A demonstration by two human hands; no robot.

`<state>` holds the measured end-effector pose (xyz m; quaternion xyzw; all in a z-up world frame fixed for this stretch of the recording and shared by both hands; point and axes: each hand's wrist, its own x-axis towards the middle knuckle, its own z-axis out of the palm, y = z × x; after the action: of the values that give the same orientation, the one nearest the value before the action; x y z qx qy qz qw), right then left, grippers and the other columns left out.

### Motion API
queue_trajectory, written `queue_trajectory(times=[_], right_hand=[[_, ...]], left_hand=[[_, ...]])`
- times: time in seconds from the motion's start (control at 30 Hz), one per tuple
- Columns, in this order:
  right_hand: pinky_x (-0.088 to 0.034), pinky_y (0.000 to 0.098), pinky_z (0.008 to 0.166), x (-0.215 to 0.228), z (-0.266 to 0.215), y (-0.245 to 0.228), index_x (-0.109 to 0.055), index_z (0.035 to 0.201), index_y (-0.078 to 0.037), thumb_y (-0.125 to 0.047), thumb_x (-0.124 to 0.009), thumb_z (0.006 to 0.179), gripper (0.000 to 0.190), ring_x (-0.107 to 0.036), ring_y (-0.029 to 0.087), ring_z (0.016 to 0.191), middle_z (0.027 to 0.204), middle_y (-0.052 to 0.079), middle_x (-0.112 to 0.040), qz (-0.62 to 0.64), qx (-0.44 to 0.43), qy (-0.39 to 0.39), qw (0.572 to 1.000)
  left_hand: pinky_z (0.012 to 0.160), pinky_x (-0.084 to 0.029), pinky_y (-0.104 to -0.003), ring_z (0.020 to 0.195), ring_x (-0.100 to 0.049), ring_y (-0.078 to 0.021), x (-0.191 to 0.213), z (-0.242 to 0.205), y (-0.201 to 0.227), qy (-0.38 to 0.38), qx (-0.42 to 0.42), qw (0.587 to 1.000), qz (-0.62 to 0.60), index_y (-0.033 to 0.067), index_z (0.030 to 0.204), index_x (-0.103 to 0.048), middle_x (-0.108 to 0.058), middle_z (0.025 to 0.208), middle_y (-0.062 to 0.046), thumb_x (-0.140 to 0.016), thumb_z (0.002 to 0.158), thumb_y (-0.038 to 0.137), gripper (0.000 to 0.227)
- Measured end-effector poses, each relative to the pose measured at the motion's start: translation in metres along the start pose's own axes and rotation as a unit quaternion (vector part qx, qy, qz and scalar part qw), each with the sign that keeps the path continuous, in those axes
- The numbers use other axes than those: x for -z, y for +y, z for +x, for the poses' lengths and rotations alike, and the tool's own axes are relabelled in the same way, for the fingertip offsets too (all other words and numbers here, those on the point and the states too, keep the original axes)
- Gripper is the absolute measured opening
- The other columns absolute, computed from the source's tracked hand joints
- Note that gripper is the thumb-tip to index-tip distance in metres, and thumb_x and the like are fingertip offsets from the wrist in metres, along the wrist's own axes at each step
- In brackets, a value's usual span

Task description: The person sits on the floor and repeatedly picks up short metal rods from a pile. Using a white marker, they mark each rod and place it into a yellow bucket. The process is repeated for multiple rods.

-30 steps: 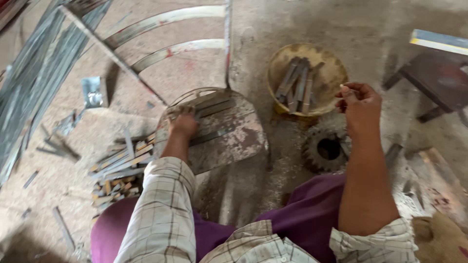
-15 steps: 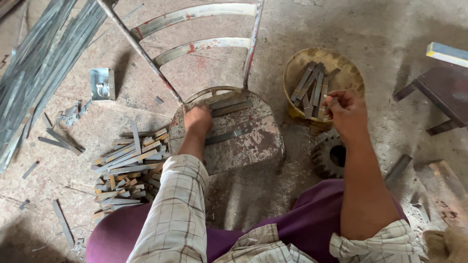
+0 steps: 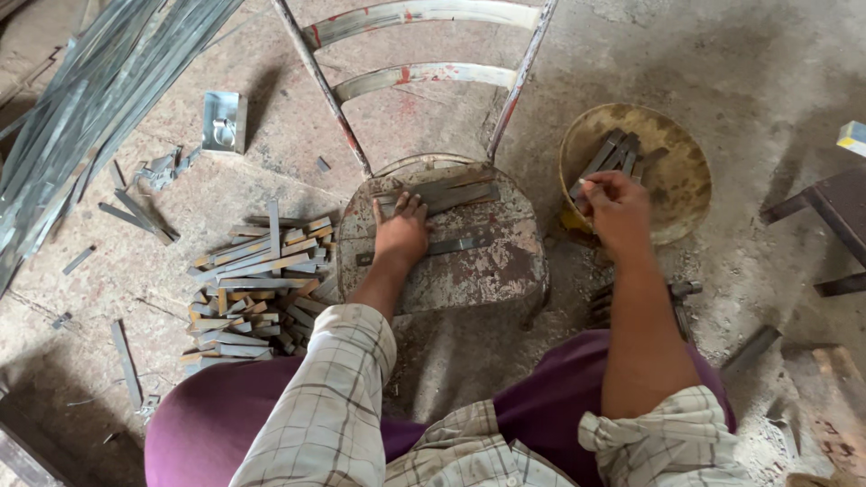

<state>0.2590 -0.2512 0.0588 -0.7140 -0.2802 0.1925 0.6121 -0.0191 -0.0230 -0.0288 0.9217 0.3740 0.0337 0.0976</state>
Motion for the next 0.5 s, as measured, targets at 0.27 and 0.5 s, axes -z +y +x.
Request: queue_trajectory(times=[0.27,0.5], right_hand=[[-0.051,0.0272,0.058,-0.022,-0.006,-0.006,-0.070,0.107,-0.004,-0.011,-0.066,0.103,0.009,-0.064,0.008,0.069,0.090,0.002,-0.072,-0.022,-0.012,-0.055,0.998],[-0.052,0.0267,0.059,-0.015,-0.006,0.000,-0.071,0.106,-0.006,-0.012,-0.066,0.102,0.008,-0.065,0.008,0.069,0.090,0.001,-0.073,-0.041,-0.004,-0.037,0.998]], left_hand=[[0.122,-0.029,-0.057,0.143,-0.049,-0.0265,0.004,0.003,-0.005,0.011,-0.060,0.996,0.072,0.0087,0.130,-0.064,-0.059,0.147,-0.011,-0.042,0.105,0.020,0.035],[0.107,-0.048,-0.051,0.131,-0.056,-0.0282,0.015,-0.085,-0.009,0.022,-0.124,0.992,-0.025,0.0065,0.136,-0.061,-0.059,0.148,-0.013,-0.052,0.099,0.031,0.045]])
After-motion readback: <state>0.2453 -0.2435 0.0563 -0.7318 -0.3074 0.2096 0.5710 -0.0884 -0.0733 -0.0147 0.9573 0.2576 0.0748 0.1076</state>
